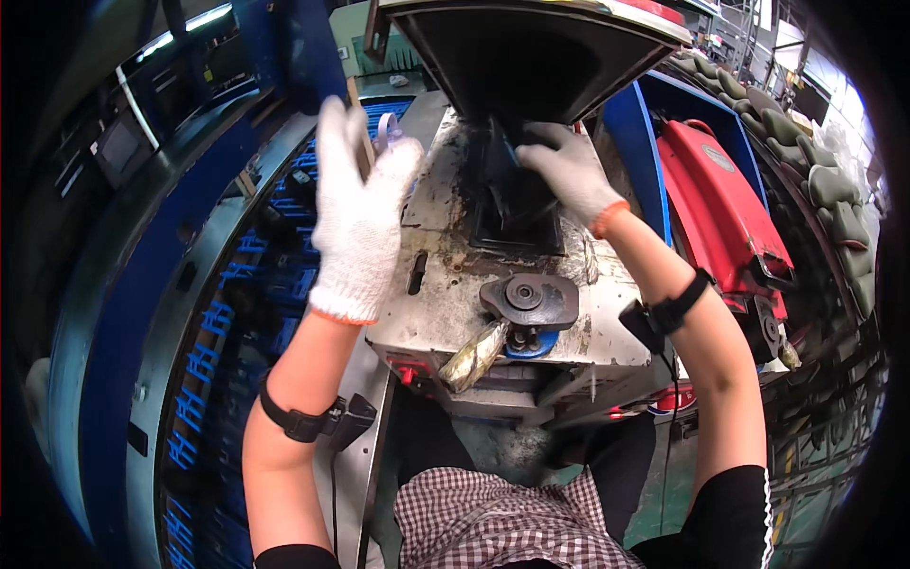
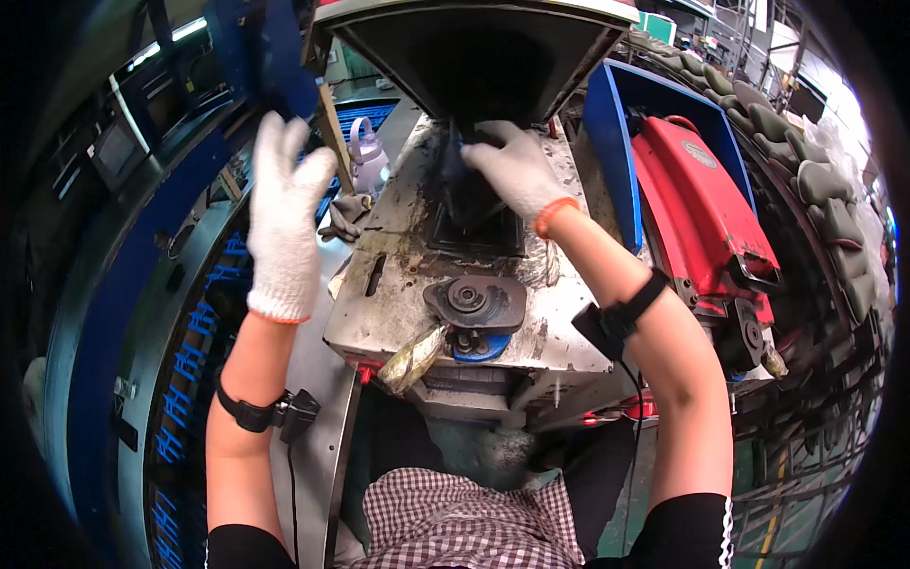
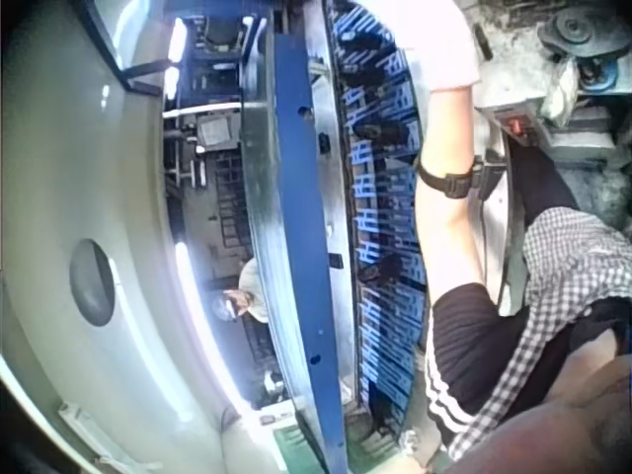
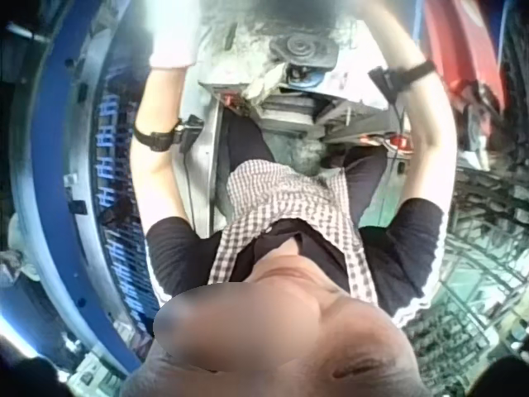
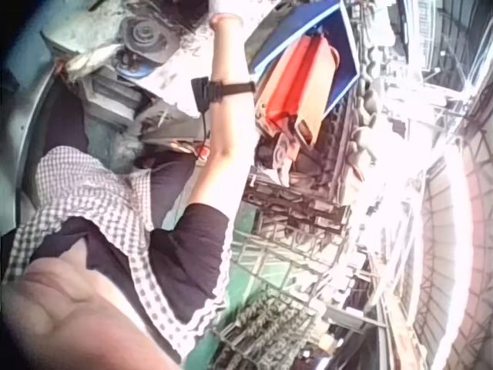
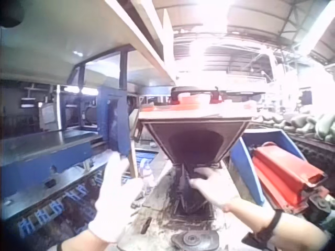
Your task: Pressing shoe soles onto uppers using a hydraulic press machine on a production line.
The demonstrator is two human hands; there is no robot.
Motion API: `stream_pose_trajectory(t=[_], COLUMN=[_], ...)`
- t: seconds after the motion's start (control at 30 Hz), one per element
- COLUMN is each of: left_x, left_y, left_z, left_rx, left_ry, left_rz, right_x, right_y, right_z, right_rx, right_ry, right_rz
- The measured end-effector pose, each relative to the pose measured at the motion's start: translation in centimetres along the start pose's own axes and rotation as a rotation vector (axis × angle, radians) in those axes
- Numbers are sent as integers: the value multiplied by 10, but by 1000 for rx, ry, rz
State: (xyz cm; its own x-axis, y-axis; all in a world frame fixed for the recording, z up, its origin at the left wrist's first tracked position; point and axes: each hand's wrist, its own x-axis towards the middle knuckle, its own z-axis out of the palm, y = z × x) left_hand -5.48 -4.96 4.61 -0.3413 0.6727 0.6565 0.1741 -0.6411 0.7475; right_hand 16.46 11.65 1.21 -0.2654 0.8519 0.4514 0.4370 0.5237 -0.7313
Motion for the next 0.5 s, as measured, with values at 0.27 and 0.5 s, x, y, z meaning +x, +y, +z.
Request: stream_pose_trajectory(t=[0.27,0.5], left_x=[95,206], left_y=[36,77], left_z=[34,103], left_rx=[381,892], left_ry=[-5,-398], left_rz=[575,606], right_x=[-7,-9], right_y=[-4,-14], right_z=[46,55], right_rx=[-507,-617], right_ry=[-254,-209], right_rz=[102,93])
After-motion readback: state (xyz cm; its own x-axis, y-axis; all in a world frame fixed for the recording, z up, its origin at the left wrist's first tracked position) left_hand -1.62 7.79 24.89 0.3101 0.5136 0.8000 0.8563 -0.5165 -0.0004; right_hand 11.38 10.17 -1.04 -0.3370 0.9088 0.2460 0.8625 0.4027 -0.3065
